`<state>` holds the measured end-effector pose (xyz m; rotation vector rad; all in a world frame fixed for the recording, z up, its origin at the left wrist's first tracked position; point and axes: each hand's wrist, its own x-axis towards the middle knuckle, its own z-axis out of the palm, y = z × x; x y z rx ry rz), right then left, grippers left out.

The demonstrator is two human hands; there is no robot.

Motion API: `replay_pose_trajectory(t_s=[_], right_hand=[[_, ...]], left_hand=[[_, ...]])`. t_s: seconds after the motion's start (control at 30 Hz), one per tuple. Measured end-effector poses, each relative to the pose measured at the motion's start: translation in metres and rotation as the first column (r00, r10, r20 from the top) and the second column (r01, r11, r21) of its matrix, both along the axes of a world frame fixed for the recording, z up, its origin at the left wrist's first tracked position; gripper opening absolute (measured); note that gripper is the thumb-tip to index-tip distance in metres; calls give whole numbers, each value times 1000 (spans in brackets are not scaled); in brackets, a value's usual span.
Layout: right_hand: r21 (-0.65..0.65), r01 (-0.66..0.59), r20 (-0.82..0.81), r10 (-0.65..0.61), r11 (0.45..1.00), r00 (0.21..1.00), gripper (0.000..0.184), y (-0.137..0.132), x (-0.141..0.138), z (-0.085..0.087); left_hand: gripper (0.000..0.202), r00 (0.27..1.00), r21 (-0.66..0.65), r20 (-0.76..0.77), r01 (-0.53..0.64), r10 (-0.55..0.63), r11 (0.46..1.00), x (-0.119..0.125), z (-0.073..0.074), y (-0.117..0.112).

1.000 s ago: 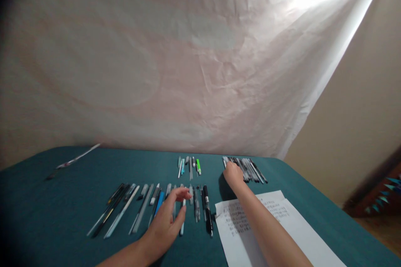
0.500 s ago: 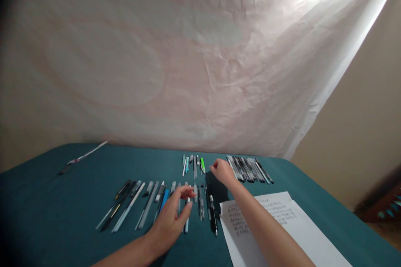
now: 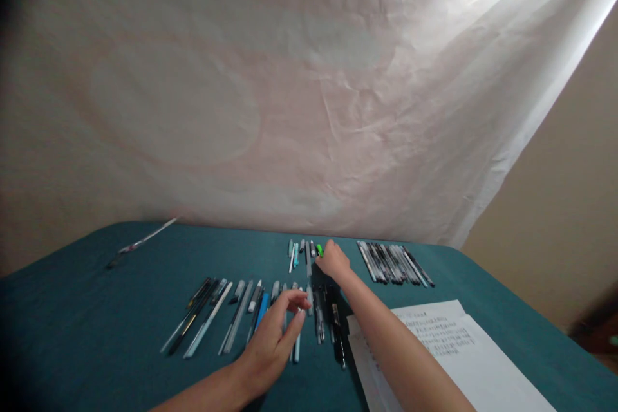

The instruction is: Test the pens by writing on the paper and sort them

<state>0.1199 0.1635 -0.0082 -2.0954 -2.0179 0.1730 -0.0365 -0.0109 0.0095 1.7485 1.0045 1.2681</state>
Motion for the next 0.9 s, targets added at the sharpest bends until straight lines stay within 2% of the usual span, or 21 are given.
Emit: replay_pose_trajectory(t_s=[0.17,0.5,0.9], right_hand=[[-73,-9,76,14,997,997,30,-1,13,6],[-206,-35,233,84,978,969,32,-16,36,17],[-274,-72,285,153,959,946,35,-27,39,21]], left_hand=[[22,999,-28,6,37,-36,999,0,2,-2],[21,996,4,-63,66,-65,998,-1,6,-4],[20,994,38,-83,81,-78,996,-1,4,-4]])
